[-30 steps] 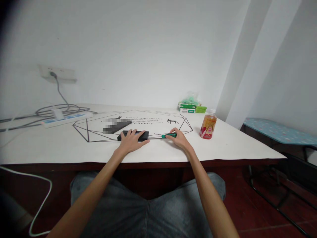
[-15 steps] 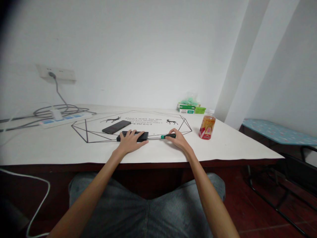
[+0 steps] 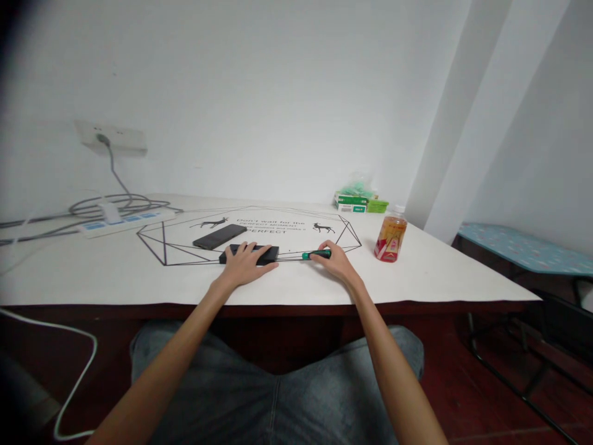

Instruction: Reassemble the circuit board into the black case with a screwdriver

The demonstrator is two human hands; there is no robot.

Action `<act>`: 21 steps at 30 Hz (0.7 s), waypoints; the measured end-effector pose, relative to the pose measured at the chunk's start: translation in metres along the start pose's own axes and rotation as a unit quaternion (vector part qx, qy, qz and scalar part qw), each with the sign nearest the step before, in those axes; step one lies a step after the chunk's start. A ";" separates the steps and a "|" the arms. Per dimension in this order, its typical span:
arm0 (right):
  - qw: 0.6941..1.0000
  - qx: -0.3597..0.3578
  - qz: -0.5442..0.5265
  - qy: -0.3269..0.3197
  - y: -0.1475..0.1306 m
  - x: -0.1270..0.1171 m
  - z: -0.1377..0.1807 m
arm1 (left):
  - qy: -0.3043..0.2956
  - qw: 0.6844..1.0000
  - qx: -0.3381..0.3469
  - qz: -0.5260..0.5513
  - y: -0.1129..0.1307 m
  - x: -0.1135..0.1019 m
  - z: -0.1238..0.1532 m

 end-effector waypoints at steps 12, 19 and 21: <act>1.000 -0.024 -0.010 0.000 -0.003 0.002 -0.001 | -0.001 1.000 -0.001 -0.002 -0.001 0.000 -0.001; 0.993 -0.027 0.117 0.006 -0.005 0.003 0.001 | 0.000 1.000 0.002 -0.005 -0.001 0.000 -0.001; 0.996 -0.035 0.081 0.001 -0.005 0.003 0.001 | -0.002 1.000 0.002 -0.005 -0.001 0.001 -0.001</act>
Point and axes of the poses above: each hand's wrist, its own z-axis away from the middle knuckle, its own x-axis out of the palm, y = z × x, the point moved 8 cm from there along -z, towards the middle knuckle, and after that the axes turned 2 degrees about -y, right-handed, at the moved point
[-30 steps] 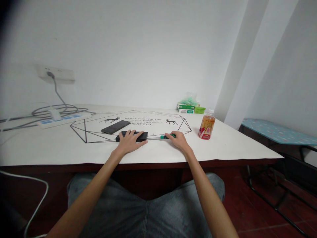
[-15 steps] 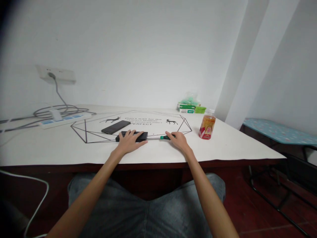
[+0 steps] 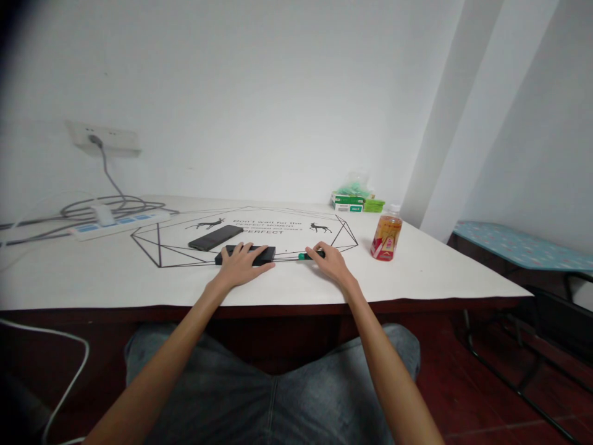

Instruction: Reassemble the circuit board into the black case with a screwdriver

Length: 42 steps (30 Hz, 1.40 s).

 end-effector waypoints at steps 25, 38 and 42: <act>0.998 -0.006 -0.060 0.004 -0.001 -0.001 0.002 | 0.000 1.000 -0.001 0.001 0.000 0.000 0.000; 0.995 -0.016 -0.097 0.008 0.001 0.001 0.002 | 0.000 1.000 -0.002 -0.001 -0.001 -0.001 0.000; 0.999 -0.009 -0.035 0.030 0.002 -0.004 0.000 | 0.000 1.000 -0.003 -0.006 0.000 -0.001 0.000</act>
Point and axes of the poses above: each hand's wrist, its own z-axis away from the middle knuckle, its own x-axis out of the palm, y = z × x, the point moved 8 cm from there along -z, towards the middle knuckle, and after that the axes turned 2 degrees about -y, right-handed, at the moved point
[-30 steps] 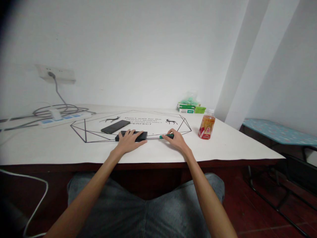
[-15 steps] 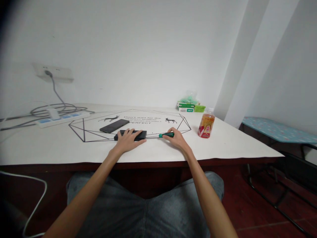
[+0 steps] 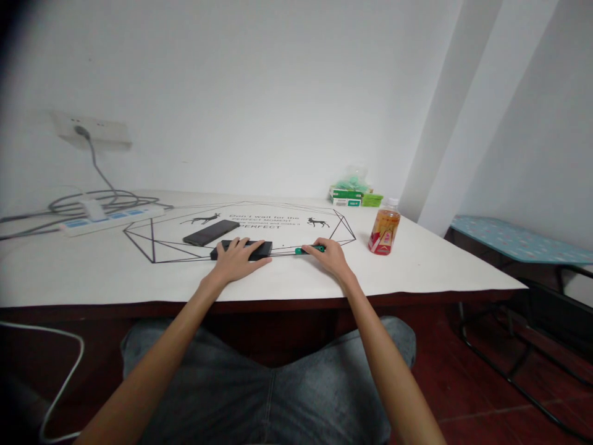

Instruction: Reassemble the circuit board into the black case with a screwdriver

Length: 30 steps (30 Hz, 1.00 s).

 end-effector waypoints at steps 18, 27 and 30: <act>0.999 -0.004 -0.032 -0.036 -0.008 0.003 0.003 | 0.001 1.000 0.003 0.002 0.000 0.000 0.000; 0.998 0.039 0.050 -0.007 0.002 -0.001 0.001 | 0.003 1.000 0.002 0.005 -0.001 0.003 -0.002; 0.997 0.022 0.072 -0.010 0.000 0.000 0.001 | 0.005 1.000 0.004 0.005 0.000 0.002 -0.001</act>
Point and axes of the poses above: each hand's wrist, its own z-axis away from the middle knuckle, its own x-axis out of the palm, y = z × x, the point moved 8 cm from there along -z, towards the middle knuckle, and after that the axes turned 2 degrees about -y, right-handed, at the moved point
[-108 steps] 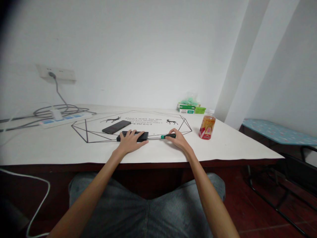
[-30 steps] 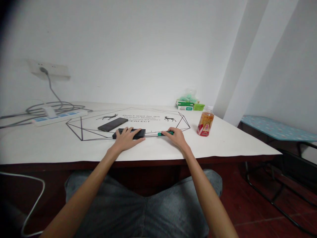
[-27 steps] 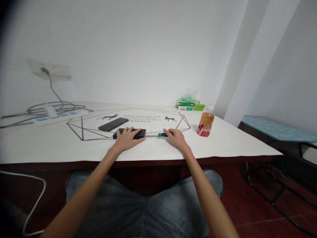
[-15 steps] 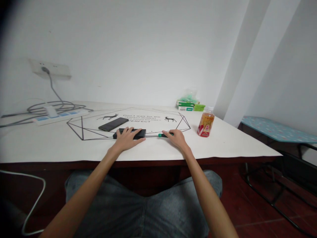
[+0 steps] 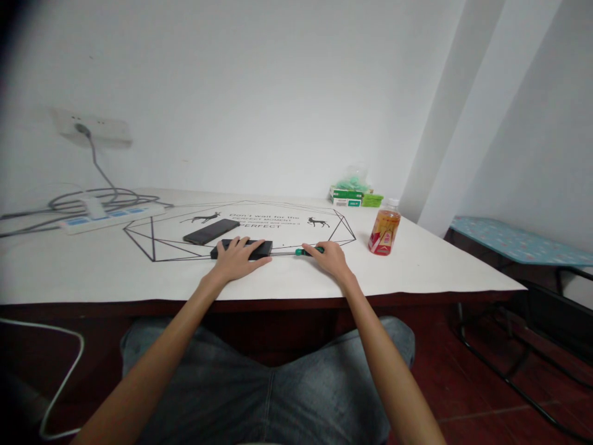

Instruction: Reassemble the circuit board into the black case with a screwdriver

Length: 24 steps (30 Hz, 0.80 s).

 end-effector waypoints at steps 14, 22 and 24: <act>0.977 -0.016 -0.211 -0.015 -0.005 0.001 0.002 | -0.010 1.000 0.003 -0.004 0.001 -0.001 0.001; 0.971 0.010 -0.233 -0.059 0.000 0.011 0.004 | -0.005 1.000 0.003 0.000 0.001 -0.001 0.001; 0.974 0.011 -0.222 -0.051 -0.001 0.009 0.004 | -0.011 1.000 0.001 -0.001 0.001 -0.001 0.001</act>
Point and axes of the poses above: each hand's wrist, its own z-axis away from the middle knuckle, its own x-axis out of the palm, y = z × x, the point moved 8 cm from there along -z, towards the middle knuckle, and after that the axes turned 2 degrees about -y, right-handed, at the moved point
